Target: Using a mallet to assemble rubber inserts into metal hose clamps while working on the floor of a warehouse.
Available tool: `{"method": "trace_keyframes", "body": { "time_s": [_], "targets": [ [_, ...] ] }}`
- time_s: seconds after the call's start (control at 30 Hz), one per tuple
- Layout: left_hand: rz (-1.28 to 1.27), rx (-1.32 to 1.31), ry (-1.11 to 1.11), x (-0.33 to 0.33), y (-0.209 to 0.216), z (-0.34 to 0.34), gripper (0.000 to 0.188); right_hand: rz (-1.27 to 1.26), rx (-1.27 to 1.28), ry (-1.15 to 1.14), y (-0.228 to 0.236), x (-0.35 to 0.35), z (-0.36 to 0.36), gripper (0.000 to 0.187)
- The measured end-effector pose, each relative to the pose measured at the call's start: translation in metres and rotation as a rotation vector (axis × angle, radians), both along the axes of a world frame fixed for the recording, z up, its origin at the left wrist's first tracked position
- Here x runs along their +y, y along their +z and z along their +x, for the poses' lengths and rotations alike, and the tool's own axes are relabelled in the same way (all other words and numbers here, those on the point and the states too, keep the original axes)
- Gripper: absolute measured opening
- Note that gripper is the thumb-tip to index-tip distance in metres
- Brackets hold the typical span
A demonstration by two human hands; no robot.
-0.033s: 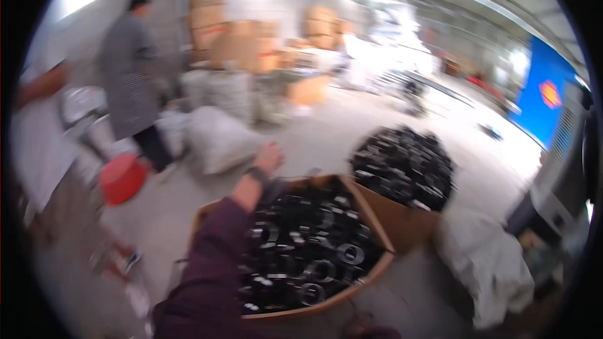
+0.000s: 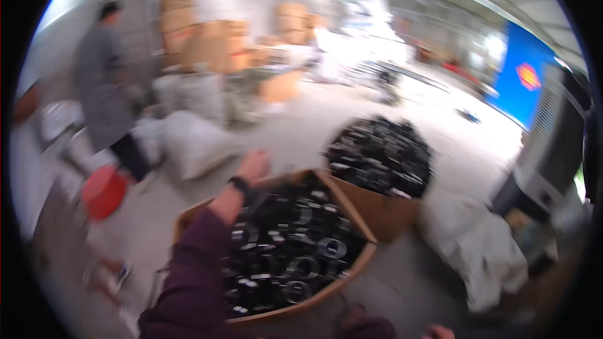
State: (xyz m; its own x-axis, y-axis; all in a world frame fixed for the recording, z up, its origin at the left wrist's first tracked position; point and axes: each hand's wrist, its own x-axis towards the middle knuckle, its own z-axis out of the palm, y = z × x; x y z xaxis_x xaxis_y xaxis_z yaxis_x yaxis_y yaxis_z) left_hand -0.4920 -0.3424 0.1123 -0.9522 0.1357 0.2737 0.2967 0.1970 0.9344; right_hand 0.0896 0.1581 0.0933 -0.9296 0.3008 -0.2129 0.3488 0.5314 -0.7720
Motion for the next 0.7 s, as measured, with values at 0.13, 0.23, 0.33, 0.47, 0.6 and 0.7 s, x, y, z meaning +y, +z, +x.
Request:
{"method": "trace_keyframes", "body": {
  "time_s": [0.13,0.23,0.33,0.47,0.6,0.7],
  "targets": [
    [-0.146,-0.289,-0.593,0.200,0.022,0.171,0.032,0.067,-0.019,-0.006,0.022,0.004,-0.021,0.044],
    [-0.519,-0.062,-0.932,0.264,-0.023,0.275,0.037,0.066,0.038,-0.094,0.009,0.021,-0.038,0.043],
    [-0.878,0.124,-1.341,0.322,-0.049,0.381,0.033,0.323,0.072,-0.146,0.008,0.056,-0.035,0.043],
    [-0.826,0.239,-1.140,0.344,-0.078,0.461,0.038,0.143,-0.038,-0.329,-0.058,0.137,0.026,0.041],
    [-0.773,0.546,-0.993,0.321,-0.082,0.464,0.029,-0.004,-0.148,-0.290,-0.099,0.160,-0.010,0.043],
    [-0.727,0.398,-1.008,0.319,-0.096,0.449,0.029,-0.102,-0.158,-0.220,-0.036,0.107,-0.038,0.039]
  ]
}}
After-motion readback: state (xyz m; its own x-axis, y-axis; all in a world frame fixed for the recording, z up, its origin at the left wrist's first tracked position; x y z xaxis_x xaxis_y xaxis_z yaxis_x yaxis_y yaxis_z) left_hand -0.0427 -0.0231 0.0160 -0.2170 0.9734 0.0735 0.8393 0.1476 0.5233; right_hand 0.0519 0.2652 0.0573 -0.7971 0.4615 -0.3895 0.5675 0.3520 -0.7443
